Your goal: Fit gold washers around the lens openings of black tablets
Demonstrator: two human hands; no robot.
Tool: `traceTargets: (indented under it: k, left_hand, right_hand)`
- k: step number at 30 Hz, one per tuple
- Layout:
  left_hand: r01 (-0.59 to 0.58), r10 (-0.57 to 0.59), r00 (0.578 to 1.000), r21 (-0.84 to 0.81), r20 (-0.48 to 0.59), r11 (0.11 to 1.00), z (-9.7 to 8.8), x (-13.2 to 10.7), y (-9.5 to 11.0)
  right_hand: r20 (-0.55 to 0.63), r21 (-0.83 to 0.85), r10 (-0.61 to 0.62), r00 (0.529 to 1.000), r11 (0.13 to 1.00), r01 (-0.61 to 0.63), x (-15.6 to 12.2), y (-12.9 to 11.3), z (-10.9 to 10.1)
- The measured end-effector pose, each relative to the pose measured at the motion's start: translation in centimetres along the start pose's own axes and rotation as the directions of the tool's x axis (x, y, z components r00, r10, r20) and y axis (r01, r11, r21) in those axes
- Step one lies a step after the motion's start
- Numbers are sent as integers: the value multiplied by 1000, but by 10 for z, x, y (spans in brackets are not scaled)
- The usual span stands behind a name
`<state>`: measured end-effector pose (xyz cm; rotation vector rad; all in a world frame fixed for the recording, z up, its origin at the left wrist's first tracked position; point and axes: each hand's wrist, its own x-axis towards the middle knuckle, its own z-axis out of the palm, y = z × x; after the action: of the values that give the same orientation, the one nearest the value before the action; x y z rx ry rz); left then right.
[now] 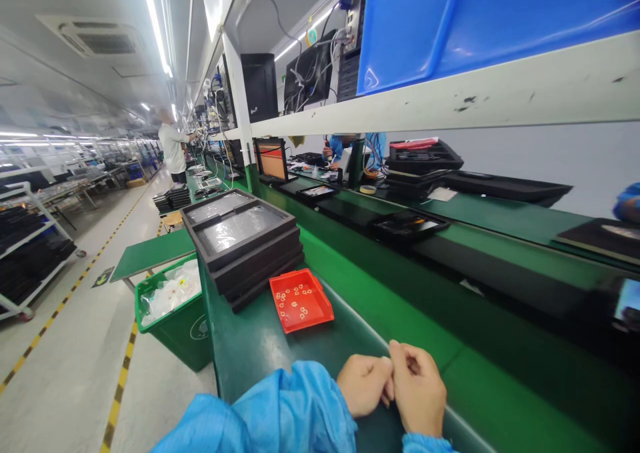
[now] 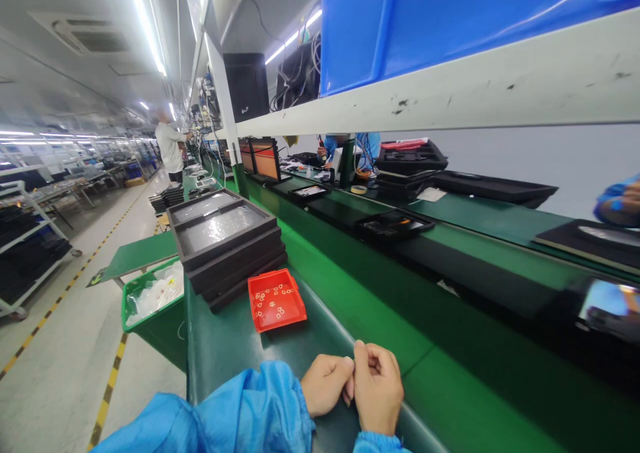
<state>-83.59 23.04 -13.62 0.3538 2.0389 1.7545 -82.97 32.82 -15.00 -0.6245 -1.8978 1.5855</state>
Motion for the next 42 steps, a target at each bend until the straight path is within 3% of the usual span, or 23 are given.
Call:
traceTargets:
  k: [10,17,30,42]
  left_hand:
    - [9,-9,1000,2,-3,1000,-1,-2,3]
    - [1,-1,1000,-9,-6,1000,-1,-2,3]
    - [-26,26,1000,-10,-6,1000,1,4,-11]
    - [-44,44,999,40,-4,998,0,2,-8]
  right_hand:
    - [1,9,35,999,999,-35,-1,-5,-1]
    - [10,-6,-19,1000,1000,19,-2,-7,-2]
    - [-4,27,-27,1000,999,27,0,-6,0]
    - [9,75,7,1000,997,-7,0,3,1]
